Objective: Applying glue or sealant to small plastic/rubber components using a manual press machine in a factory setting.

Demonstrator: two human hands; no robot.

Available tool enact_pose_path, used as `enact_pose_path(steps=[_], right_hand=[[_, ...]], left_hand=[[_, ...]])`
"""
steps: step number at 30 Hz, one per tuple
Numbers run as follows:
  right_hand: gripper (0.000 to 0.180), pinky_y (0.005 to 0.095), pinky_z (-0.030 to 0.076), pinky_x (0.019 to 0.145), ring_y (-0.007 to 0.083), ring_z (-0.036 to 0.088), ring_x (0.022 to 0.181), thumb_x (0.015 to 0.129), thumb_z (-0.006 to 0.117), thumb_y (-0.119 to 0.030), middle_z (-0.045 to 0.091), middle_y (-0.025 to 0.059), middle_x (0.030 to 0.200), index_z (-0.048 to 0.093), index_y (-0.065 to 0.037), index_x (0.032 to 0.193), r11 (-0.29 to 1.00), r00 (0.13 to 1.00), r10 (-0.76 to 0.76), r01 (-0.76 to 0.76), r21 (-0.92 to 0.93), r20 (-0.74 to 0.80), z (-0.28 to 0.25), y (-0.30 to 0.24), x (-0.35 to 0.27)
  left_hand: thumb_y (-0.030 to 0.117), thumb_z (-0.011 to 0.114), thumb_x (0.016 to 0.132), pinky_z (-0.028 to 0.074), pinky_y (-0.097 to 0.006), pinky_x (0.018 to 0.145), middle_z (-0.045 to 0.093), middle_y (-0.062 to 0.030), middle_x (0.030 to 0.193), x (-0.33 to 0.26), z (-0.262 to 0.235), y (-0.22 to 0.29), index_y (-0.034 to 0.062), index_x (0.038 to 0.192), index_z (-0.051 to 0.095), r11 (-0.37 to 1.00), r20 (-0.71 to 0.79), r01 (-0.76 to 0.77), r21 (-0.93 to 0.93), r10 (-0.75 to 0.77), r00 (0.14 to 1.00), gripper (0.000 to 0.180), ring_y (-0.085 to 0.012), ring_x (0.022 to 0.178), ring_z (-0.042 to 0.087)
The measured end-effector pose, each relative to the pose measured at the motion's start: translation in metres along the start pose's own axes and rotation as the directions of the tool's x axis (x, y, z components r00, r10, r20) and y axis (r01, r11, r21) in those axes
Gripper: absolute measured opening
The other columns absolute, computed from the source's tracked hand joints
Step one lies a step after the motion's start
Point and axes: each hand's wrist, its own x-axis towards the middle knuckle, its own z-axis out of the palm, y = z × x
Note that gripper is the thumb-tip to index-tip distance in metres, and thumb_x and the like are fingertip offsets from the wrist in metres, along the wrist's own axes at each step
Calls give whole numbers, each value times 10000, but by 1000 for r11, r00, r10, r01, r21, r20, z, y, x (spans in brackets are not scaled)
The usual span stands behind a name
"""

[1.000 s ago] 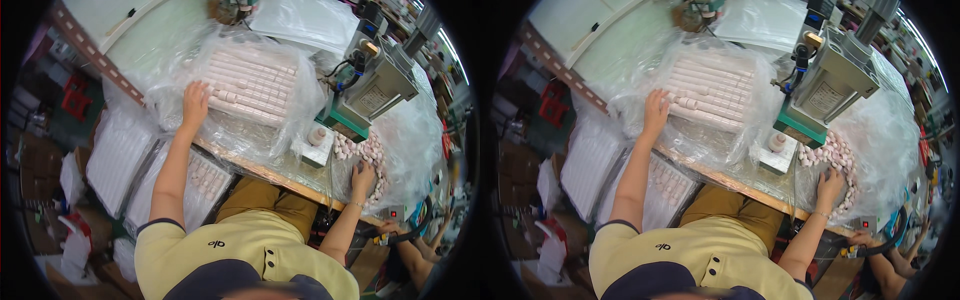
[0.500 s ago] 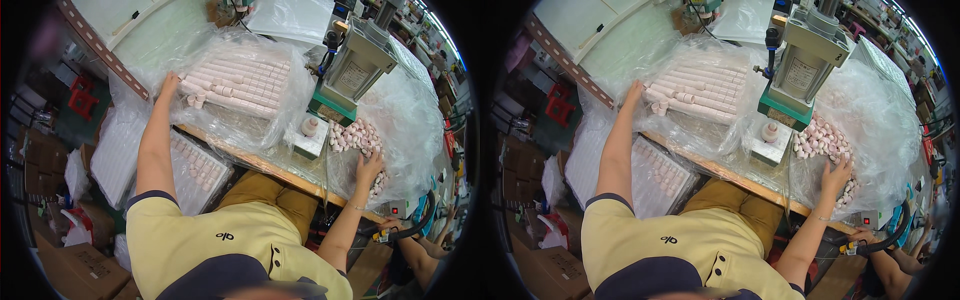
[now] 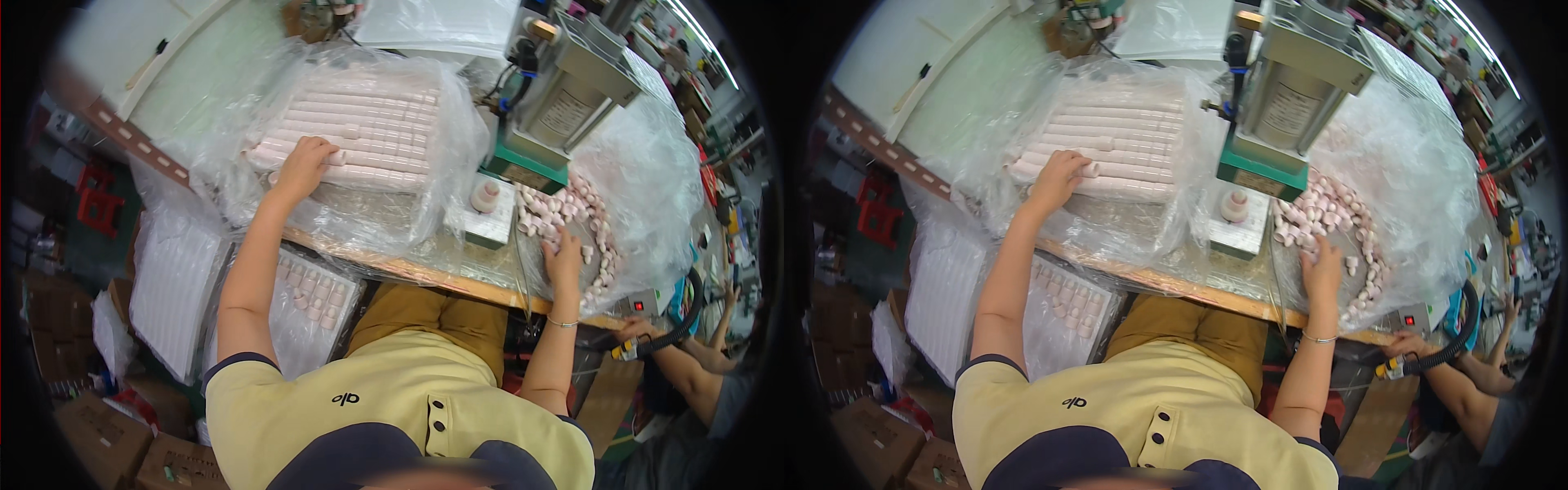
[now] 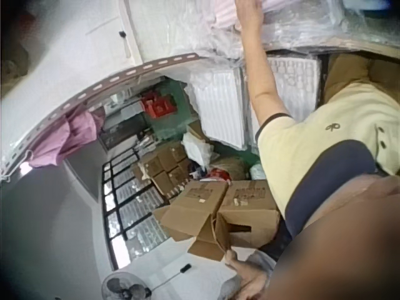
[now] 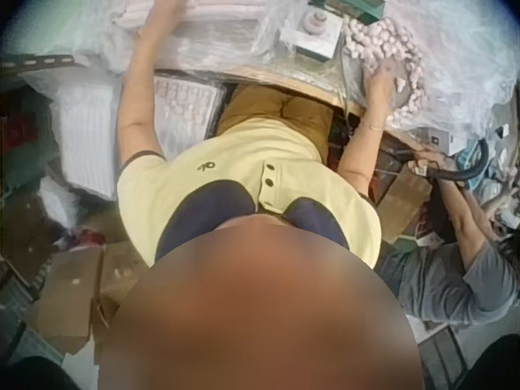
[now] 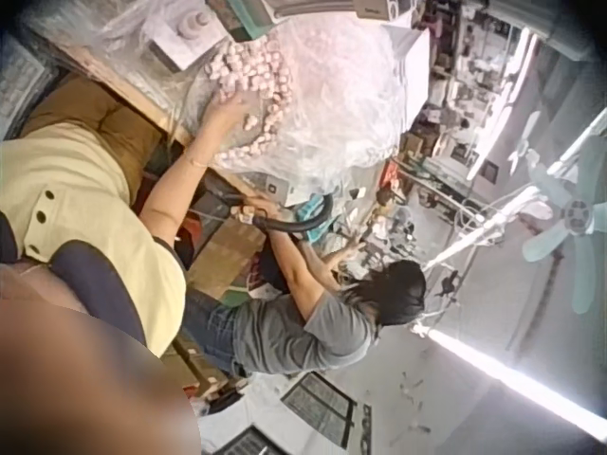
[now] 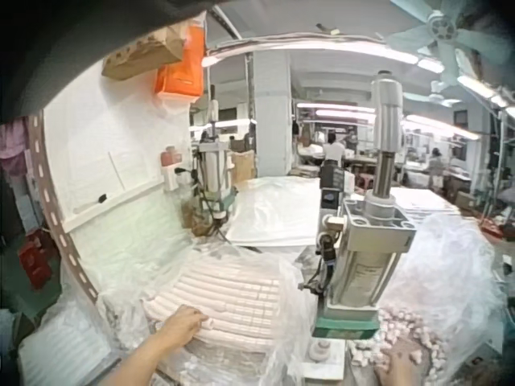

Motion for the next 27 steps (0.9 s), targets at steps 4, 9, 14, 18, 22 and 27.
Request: enact_pose_path(steps=[4,9,14,18,22,27], right_hand=[[418,384,488,729,315,578,817,732,735,-190,538,174,932,605,-63,1109,983,984,52,-81,167,170,-12,-9,-17],[340,269,494,605,160,592,692,762,717,-86,562,88,832,609,-13,1077,953,995,61,-35,301,-78,-17,15,-22],[245,229,490,579,106,636,719,882,610,-121,635,35,819,571,-52,1114,655,953,293,-257,710,75,-37,-11,-27],[224,212,463,614,91,620,740,888,620,-179,638,39,835,593,-51,1070,503,951,302,-221,836,69,-33,-23,-35],[157,186,409,596,51,525,660,864,645,-136,607,-2,797,645,-39,987,798,996,69,-21,603,-56,-39,-30,-48],[217,186,455,639,71,562,777,803,688,-56,623,27,892,632,-9,1007,469,987,34,-152,870,154,-52,-75,-59]], left_hand=[[87,731,642,444,-376,842,593,-85,965,13,2,0,52,952,613,995,135,-64,74,54,989,333,-287,1001,509],[88,757,633,469,-343,833,615,-72,976,21,5,8,33,910,591,997,58,-74,-26,76,995,327,-246,970,561],[101,731,726,512,-302,769,641,-75,1059,1,13,78,28,955,568,824,238,446,-350,-383,893,291,-169,931,615],[94,694,746,477,-332,852,586,-103,1164,-14,64,106,40,1049,538,843,251,109,-526,31,968,344,-241,1069,558],[92,692,742,456,-346,889,550,-114,1218,-32,75,125,48,1055,537,847,360,85,-524,130,924,352,-266,1128,515],[64,647,820,486,-299,816,617,-60,1084,-36,60,143,26,1072,555,546,305,366,-753,-204,930,271,-155,962,594]])
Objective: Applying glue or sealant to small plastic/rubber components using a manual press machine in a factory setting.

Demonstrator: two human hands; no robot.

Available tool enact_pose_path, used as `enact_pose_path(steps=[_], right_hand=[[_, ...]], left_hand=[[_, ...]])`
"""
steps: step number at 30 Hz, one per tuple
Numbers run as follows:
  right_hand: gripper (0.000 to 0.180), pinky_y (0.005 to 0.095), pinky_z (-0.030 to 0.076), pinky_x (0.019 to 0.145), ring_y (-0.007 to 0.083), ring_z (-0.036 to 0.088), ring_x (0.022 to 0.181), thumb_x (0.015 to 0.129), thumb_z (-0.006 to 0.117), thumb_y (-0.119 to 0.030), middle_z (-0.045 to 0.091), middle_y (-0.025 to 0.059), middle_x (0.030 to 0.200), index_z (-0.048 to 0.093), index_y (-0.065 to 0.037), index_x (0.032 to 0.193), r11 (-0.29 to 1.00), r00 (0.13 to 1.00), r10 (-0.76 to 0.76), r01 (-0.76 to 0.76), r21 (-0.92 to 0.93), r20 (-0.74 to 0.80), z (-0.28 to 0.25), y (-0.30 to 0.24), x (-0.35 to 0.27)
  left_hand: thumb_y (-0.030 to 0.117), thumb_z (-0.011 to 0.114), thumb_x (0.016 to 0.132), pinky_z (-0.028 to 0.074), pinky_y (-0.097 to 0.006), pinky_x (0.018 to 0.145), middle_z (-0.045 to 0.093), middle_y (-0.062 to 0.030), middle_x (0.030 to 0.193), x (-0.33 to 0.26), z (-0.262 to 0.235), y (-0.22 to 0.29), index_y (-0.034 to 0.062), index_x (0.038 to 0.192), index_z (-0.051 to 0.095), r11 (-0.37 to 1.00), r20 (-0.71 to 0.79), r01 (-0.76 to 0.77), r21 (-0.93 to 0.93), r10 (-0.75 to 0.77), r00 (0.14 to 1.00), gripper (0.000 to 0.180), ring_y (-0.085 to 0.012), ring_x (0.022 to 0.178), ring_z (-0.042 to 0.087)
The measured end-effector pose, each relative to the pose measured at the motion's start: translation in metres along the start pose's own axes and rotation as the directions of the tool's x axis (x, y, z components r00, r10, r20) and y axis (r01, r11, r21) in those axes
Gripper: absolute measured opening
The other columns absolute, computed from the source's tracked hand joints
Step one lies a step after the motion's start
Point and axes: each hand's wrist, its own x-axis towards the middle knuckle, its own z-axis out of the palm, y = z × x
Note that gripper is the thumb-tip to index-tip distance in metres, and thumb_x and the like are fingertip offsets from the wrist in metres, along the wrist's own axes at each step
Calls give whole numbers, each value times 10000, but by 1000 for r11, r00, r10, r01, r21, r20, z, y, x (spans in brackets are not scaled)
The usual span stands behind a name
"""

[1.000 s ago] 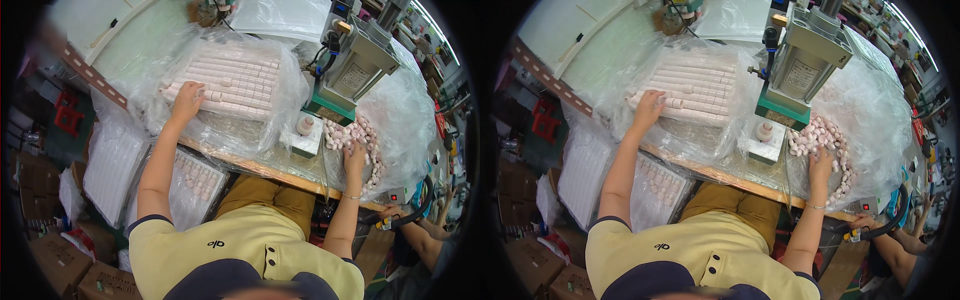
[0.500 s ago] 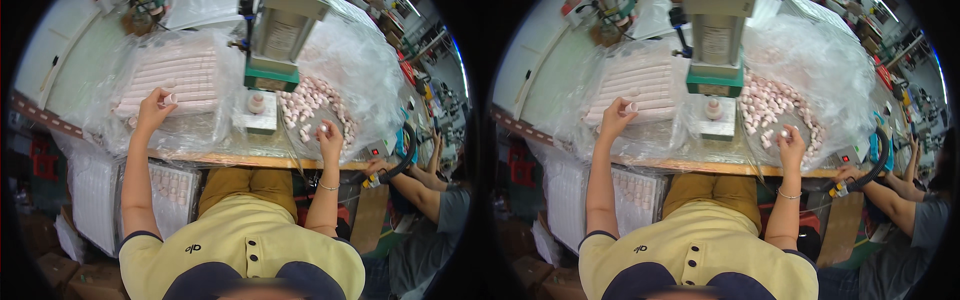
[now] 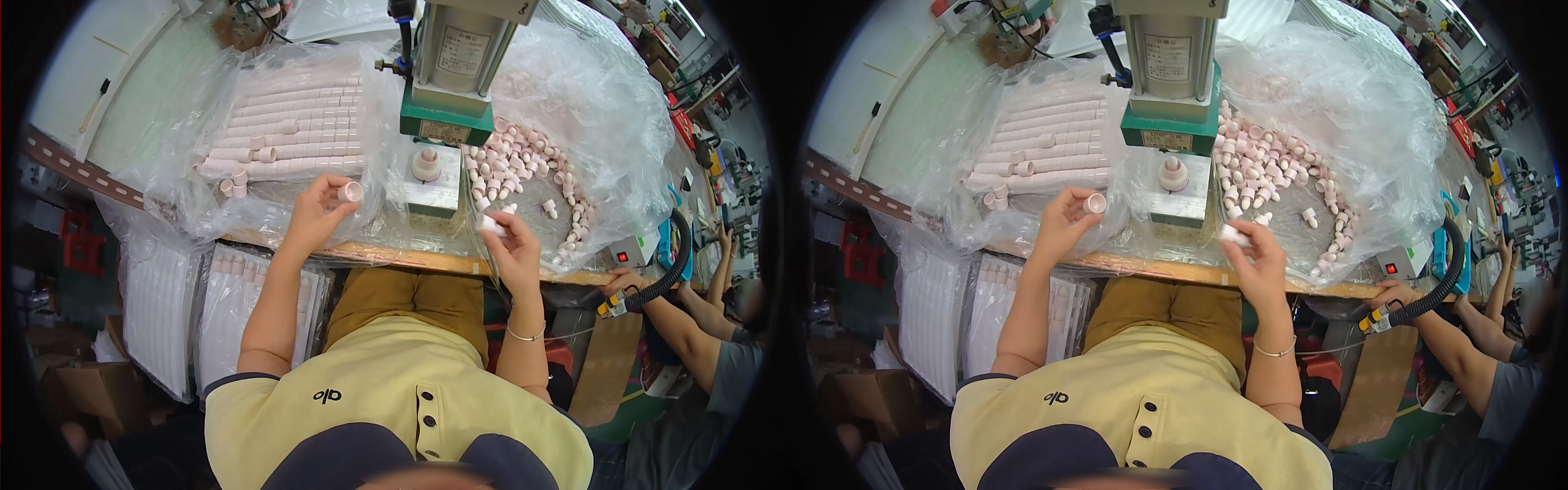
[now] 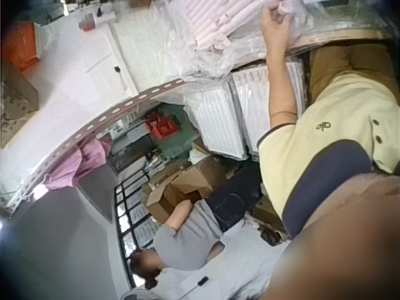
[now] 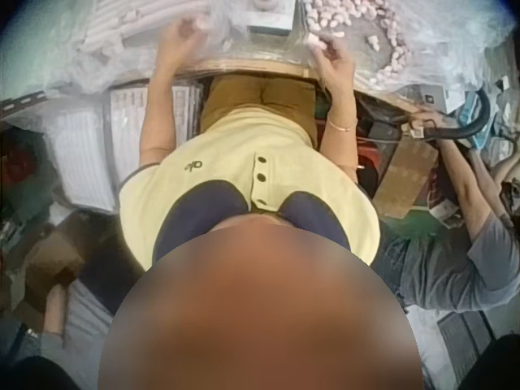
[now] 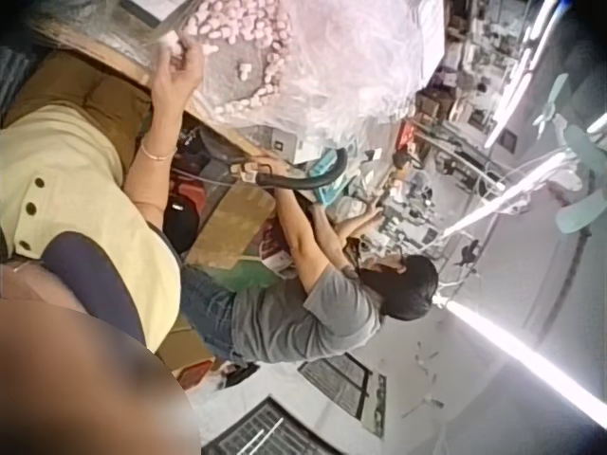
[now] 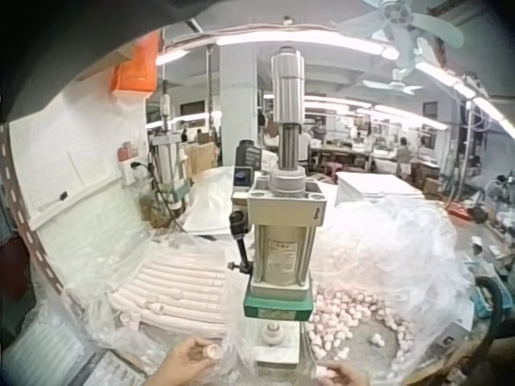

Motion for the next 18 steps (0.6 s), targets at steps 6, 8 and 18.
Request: enact_pose_path(steps=[6,8,18], right_hand=[[273,241,473,746,153,611,836,726,719,9,631,77,938,639,-5,986,909,900,-355,396,-132,252,59,-48,18],[265,257,482,716,191,616,816,696,731,9,633,94,924,659,-9,951,817,805,-537,571,-86,252,70,-45,24],[298,320,457,645,213,580,737,668,756,-80,625,51,851,685,-78,957,682,743,-587,668,-298,322,67,-37,26]], left_hand=[[143,596,900,460,-194,590,635,-42,908,-5,31,47,-5,1100,568,969,296,112,-218,-44,954,250,-72,769,576],[193,568,921,442,-183,561,632,-37,872,-2,37,44,0,1093,570,944,336,129,-304,-20,942,259,-60,727,557],[238,480,970,449,-192,576,612,-33,857,-1,47,30,24,1100,551,810,415,289,-510,-62,908,260,-55,702,541]])
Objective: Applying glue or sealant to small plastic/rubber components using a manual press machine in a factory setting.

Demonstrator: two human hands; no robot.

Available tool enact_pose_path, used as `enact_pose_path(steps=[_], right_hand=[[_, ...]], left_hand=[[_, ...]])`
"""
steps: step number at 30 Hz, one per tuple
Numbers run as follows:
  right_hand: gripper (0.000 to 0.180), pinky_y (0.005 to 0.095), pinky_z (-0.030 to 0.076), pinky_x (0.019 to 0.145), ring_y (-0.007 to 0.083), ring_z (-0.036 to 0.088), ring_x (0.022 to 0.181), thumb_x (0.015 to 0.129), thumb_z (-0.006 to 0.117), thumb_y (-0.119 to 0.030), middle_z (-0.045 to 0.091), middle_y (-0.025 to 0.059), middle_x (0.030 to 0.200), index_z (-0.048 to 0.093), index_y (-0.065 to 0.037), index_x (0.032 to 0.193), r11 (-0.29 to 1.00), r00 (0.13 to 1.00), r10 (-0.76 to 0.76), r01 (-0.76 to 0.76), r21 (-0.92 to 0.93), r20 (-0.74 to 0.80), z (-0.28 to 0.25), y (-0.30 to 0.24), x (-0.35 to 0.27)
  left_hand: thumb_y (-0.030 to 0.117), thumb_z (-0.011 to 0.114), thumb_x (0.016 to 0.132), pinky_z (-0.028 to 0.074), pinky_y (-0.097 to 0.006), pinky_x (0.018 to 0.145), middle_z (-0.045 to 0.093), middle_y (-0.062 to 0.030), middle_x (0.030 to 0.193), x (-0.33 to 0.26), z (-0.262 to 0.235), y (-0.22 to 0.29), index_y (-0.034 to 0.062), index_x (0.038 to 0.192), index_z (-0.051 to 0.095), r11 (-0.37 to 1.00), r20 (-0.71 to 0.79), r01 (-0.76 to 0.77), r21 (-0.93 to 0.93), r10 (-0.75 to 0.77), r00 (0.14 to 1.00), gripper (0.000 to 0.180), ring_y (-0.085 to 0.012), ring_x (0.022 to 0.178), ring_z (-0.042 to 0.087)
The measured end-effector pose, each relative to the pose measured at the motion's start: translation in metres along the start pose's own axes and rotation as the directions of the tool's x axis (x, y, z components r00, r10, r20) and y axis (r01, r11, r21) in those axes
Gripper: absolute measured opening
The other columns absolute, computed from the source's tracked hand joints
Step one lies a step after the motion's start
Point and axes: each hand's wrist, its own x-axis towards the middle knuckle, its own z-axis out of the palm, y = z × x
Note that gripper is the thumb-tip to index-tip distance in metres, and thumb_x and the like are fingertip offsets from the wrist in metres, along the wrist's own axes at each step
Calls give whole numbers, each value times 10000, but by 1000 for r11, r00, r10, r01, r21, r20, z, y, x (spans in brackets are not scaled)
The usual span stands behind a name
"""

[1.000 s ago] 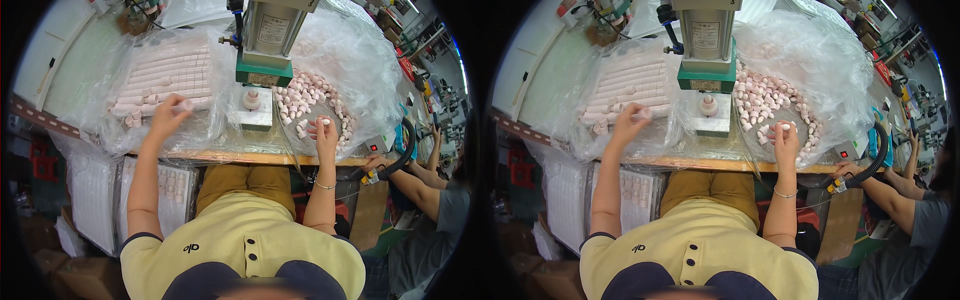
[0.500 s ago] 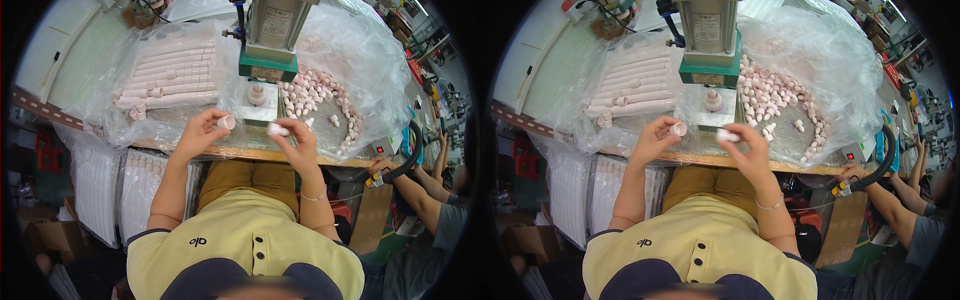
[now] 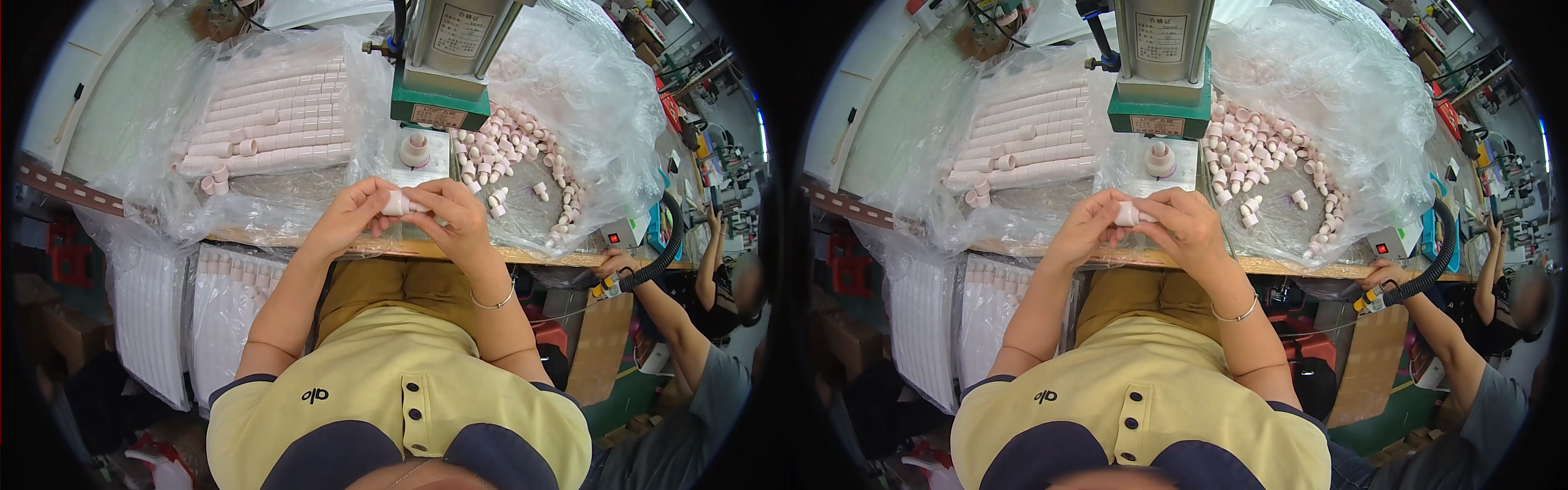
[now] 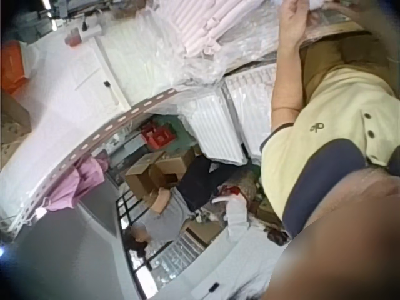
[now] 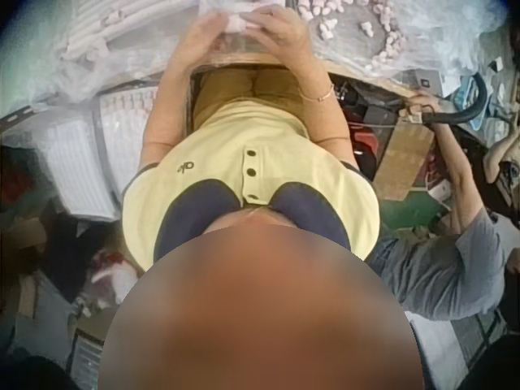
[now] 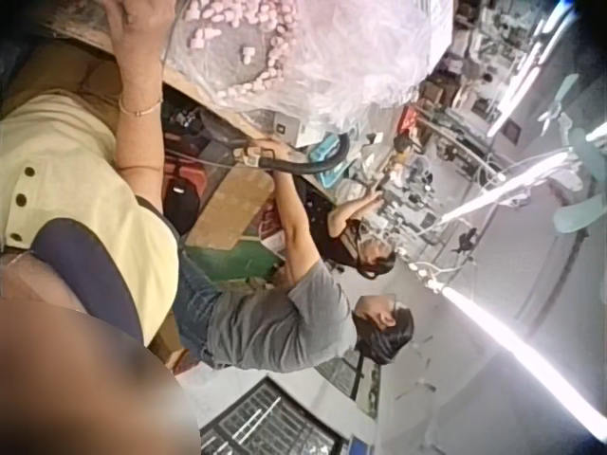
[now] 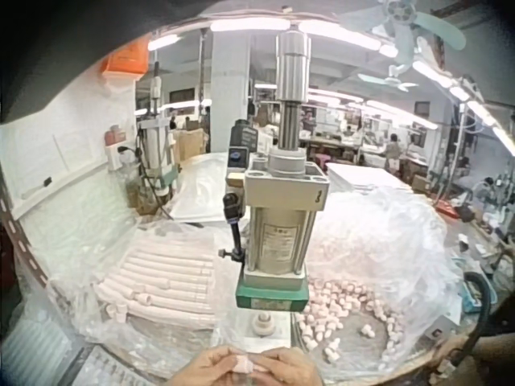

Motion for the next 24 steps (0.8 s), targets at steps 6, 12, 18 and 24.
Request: enact_pose_path(steps=[6,12,18,24], right_hand=[[231,223,452,494,121,557,574,722,740,-36,626,78,776,691,-23,947,988,990,139,-137,70,-19,0,7,-12],[187,184,441,472,55,556,554,783,706,-29,637,44,753,683,21,961,740,841,531,-520,426,104,-2,3,-21],[269,190,408,420,57,548,465,751,728,-69,623,50,602,672,-33,1011,609,734,679,-585,536,28,-15,23,-19],[297,262,446,491,116,556,497,705,730,-178,649,80,712,671,-29,954,869,857,492,-495,23,-151,-6,55,24]], left_hand=[[-18,619,842,490,-244,742,599,-65,1022,3,19,-4,-16,1109,551,957,-25,-288,32,289,957,276,-105,942,575],[-14,706,759,481,-247,778,589,-80,1090,1,31,-2,-3,1127,589,922,-97,-232,311,274,957,386,-123,974,568],[144,741,766,490,-318,737,614,-126,1037,40,48,5,8,1103,610,279,1,-318,906,750,661,385,-208,854,618],[262,633,871,472,-320,771,644,-149,884,113,1,-29,-33,1006,595,701,-332,-242,671,575,748,326,-239,779,618]])
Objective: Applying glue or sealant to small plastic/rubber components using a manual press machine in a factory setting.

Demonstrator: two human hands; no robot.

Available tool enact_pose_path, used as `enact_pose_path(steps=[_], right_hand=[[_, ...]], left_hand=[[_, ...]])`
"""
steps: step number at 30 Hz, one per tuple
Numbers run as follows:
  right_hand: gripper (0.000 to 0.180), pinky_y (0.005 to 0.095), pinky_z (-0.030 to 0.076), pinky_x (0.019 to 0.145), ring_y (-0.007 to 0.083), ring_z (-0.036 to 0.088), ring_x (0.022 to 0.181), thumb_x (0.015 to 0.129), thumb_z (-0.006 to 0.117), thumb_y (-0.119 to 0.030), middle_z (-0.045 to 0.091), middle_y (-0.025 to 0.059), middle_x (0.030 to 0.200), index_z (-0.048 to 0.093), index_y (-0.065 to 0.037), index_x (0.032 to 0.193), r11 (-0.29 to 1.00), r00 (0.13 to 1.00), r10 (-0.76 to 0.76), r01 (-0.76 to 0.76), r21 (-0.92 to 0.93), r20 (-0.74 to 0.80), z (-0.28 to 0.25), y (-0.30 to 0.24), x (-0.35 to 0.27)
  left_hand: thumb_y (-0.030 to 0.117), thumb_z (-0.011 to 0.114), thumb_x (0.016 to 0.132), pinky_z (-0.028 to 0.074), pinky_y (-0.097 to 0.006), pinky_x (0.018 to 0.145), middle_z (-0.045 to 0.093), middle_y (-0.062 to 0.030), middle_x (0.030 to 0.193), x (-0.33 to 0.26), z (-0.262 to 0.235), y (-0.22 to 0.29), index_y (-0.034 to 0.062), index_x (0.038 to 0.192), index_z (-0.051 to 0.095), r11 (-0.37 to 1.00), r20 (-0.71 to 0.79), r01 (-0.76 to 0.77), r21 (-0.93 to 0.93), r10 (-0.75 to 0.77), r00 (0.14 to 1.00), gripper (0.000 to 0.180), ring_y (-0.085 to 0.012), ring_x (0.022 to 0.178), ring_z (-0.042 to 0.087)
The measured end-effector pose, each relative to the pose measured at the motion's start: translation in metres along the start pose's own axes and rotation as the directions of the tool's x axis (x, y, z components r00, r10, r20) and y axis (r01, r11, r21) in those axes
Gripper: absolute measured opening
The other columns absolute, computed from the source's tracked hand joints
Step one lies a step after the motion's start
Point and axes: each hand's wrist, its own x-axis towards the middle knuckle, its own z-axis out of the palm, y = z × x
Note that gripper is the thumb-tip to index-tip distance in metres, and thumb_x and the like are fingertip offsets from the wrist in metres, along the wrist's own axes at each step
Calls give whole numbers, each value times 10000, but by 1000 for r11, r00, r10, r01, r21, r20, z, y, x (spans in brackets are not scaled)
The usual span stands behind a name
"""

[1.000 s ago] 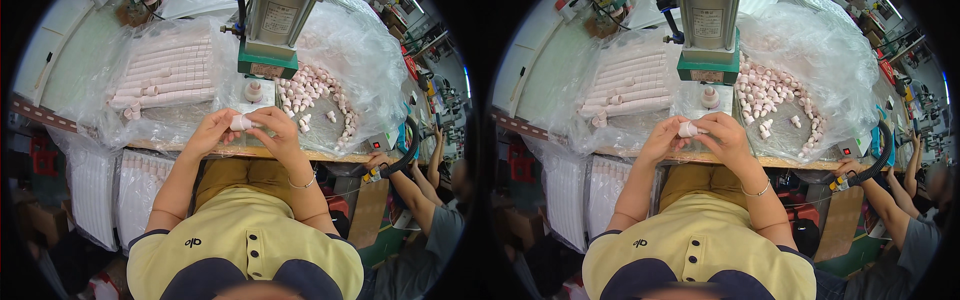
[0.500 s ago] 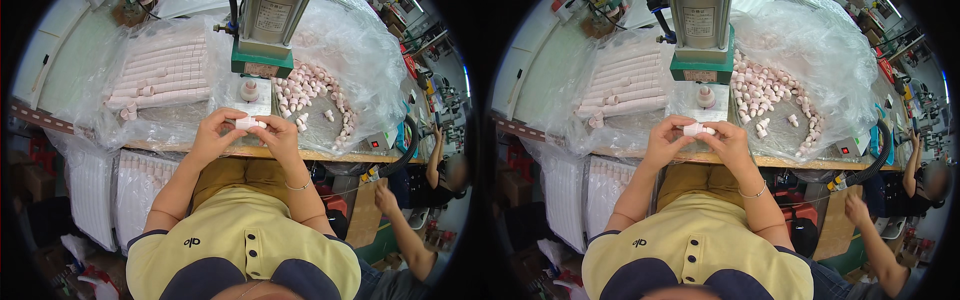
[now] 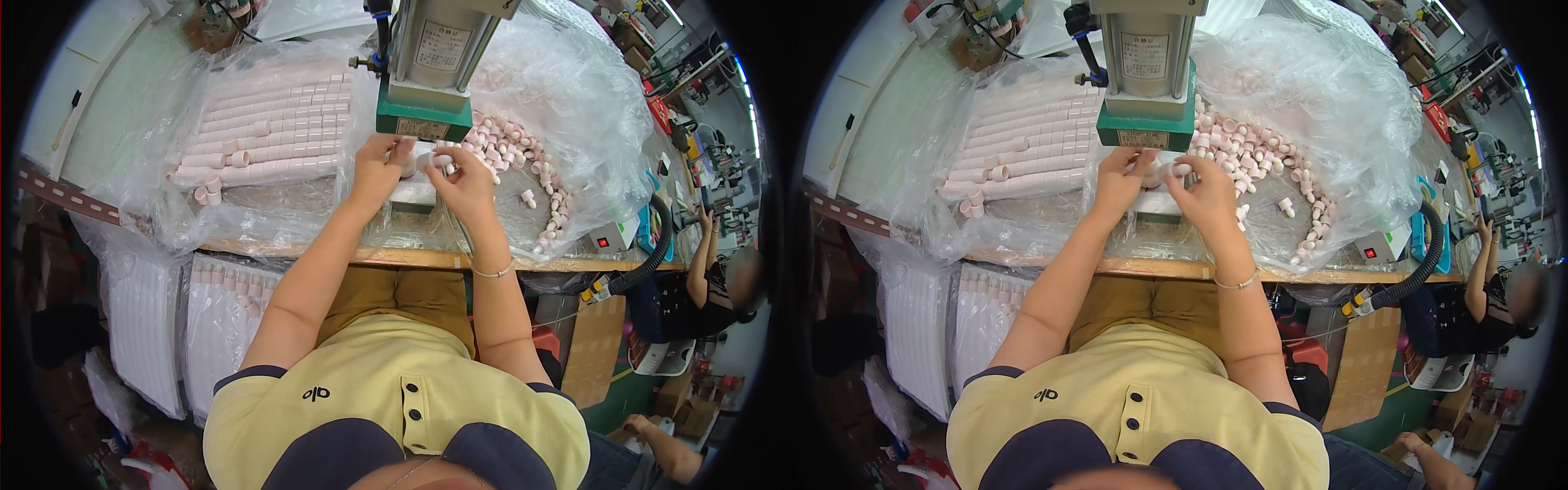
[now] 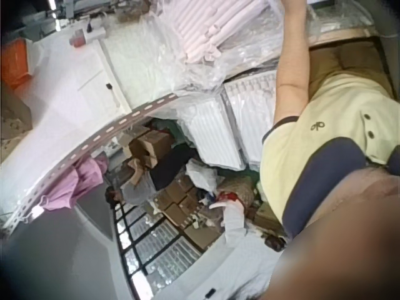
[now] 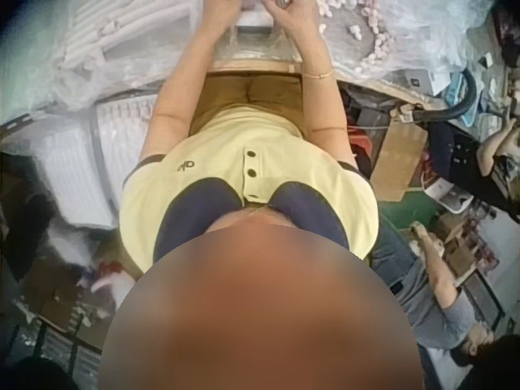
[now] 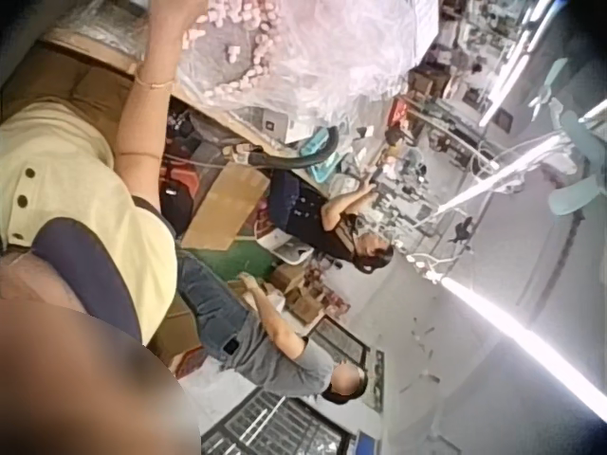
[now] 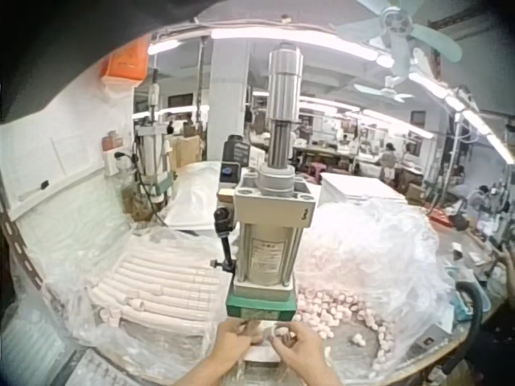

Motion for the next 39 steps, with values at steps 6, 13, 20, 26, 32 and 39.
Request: enact_pose_path(steps=[6,13,20,26,32,39], right_hand=[[238,429,491,671,360,616,778,686,668,-245,656,153,795,663,-75,852,948,982,71,-12,-319,173,32,-14,27],[370,318,479,547,192,578,570,716,761,-220,643,123,838,632,-7,990,929,968,-246,221,-297,-51,25,-21,-5],[325,323,499,726,240,609,892,807,669,-110,617,130,1046,588,-21,1110,967,900,-250,211,144,357,58,-80,-59],[458,338,365,991,243,421,1241,942,501,-207,435,139,1345,383,-42,1353,896,855,-109,-136,422,508,113,-74,-52],[778,526,129,1088,317,53,1403,941,370,-524,25,184,1518,25,-64,1464,429,768,315,-640,637,558,143,-55,-34],[903,560,82,1096,329,4,1413,887,294,-666,-34,202,1522,-72,-70,1458,97,654,500,-694,713,568,174,-32,12]], left_hand=[[326,447,971,493,-266,611,617,-75,798,-3,-46,21,37,907,589,582,32,270,-767,-385,922,328,-178,730,613],[233,568,921,499,-227,548,628,-84,863,-43,-148,-8,54,906,556,616,16,405,-676,-537,843,180,-164,732,618],[207,595,904,542,-248,595,585,-188,1055,-49,-151,-46,17,1058,460,86,309,525,-847,-724,616,279,-277,962,620],[214,603,899,516,-245,534,554,-106,1015,-6,-130,-43,61,1046,470,43,207,422,-906,-823,529,250,-247,910,628],[278,646,853,406,-198,421,576,-57,894,3,-135,-59,142,1036,493,107,149,446,-888,-852,502,275,-169,740,636],[285,646,849,389,-188,400,569,-20,838,-32,-197,-35,154,976,516,120,130,478,-870,-879,459,224,-141,687,618]])
